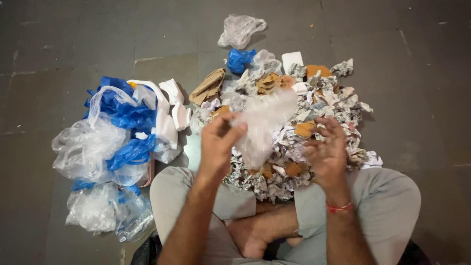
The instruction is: The person sits on the floor and sorts a mixed pile of waste into separate categories. They pick up plastic bags and crumpled paper, separating them into distinct piles on the floor.
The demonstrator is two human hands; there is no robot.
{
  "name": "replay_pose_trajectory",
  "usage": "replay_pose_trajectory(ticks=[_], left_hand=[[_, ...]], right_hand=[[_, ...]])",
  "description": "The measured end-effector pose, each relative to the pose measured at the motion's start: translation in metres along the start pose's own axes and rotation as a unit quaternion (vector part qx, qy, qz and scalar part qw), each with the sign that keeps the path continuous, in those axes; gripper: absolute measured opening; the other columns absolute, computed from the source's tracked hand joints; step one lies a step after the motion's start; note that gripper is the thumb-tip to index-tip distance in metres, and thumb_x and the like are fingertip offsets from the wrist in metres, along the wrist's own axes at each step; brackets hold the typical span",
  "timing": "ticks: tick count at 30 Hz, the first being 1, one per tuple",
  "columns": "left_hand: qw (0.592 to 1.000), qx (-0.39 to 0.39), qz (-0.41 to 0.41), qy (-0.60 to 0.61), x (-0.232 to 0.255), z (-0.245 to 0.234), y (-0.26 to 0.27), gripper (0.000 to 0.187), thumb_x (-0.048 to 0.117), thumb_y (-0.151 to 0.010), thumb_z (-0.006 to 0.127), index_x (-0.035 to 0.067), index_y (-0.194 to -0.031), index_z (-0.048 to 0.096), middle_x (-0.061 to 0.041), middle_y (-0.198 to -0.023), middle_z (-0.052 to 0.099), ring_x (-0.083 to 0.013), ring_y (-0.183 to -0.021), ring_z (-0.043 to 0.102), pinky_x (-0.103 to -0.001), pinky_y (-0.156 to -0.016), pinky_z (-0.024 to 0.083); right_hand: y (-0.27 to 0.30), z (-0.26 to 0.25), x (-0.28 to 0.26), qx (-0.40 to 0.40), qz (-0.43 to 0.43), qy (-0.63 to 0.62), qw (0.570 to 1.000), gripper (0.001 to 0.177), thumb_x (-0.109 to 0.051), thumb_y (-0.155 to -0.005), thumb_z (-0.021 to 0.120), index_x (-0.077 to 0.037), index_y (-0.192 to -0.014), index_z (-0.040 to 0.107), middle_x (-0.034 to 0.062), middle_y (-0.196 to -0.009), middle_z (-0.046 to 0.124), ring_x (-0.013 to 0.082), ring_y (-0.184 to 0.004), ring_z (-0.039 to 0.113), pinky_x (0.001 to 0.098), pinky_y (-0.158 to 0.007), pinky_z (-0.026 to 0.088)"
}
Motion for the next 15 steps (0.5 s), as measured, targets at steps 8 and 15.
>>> replay_pose_trajectory(ticks=[8, 15], left_hand=[[0.974, -0.039, -0.079, 0.211, -0.044, 0.059, 0.057, 0.025, 0.002, -0.095, 0.068, -0.003, -0.12, 0.069, -0.008, -0.111, 0.072, -0.0149, -0.098, 0.068, -0.03, -0.09, 0.056], [0.976, -0.03, -0.105, 0.186, -0.059, 0.077, 0.077, 0.039, 0.004, -0.098, 0.064, 0.002, -0.137, 0.061, -0.007, -0.117, 0.07, -0.0114, -0.099, 0.066, -0.025, -0.087, 0.055]], right_hand=[[0.034, 0.071, -0.035, -0.044, -0.119, 0.22, 0.967, 0.051, -0.006, -0.085, 0.083, -0.007, -0.13, 0.061, 0.0119, -0.134, 0.059, 0.0217, -0.116, 0.066, 0.0301, -0.094, 0.06], [0.045, 0.053, -0.025, 0.017, -0.126, 0.33, 0.935, 0.022, -0.006, -0.082, 0.08, -0.001, -0.103, 0.076, 0.0123, -0.114, 0.066, 0.023, -0.104, 0.068, 0.0289, -0.085, 0.058]])
Point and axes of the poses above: each hand's wrist, its own y-axis away from the middle knuckle, its own z-axis out of the palm, x = y × z, the point moved 10 cm from there along -y, towards the middle knuckle
